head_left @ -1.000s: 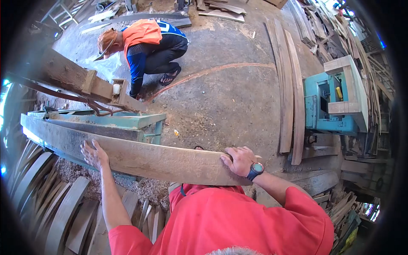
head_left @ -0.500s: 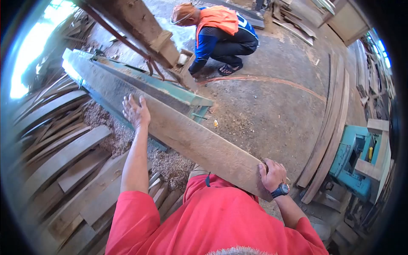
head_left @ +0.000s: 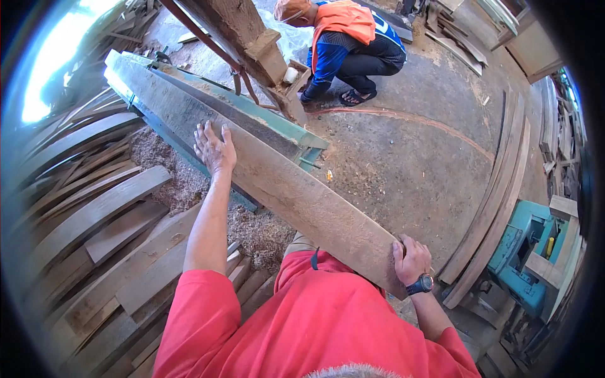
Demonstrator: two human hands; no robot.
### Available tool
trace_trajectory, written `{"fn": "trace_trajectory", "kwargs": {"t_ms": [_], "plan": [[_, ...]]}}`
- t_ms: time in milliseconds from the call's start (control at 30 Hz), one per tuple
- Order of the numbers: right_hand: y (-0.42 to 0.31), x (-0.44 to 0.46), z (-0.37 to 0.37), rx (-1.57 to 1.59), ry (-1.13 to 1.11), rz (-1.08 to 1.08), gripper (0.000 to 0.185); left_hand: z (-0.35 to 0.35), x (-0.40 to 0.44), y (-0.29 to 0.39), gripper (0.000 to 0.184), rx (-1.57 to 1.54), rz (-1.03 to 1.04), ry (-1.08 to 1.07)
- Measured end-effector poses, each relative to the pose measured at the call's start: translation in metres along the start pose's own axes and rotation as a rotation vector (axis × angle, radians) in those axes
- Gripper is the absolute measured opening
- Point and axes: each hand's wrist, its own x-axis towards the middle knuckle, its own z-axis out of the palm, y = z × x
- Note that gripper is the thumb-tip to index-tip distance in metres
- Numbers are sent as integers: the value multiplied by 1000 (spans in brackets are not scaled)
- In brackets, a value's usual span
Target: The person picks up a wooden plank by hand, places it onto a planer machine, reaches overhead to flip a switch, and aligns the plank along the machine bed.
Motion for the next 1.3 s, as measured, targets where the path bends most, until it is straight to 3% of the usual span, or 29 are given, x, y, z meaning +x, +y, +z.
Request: {"fn": "trace_trajectory", "kwargs": {"t_ms": [1300], "plan": [[1, 0, 0, 12, -34, 13, 38, 2, -1, -3, 71, -21, 9, 5]]}}
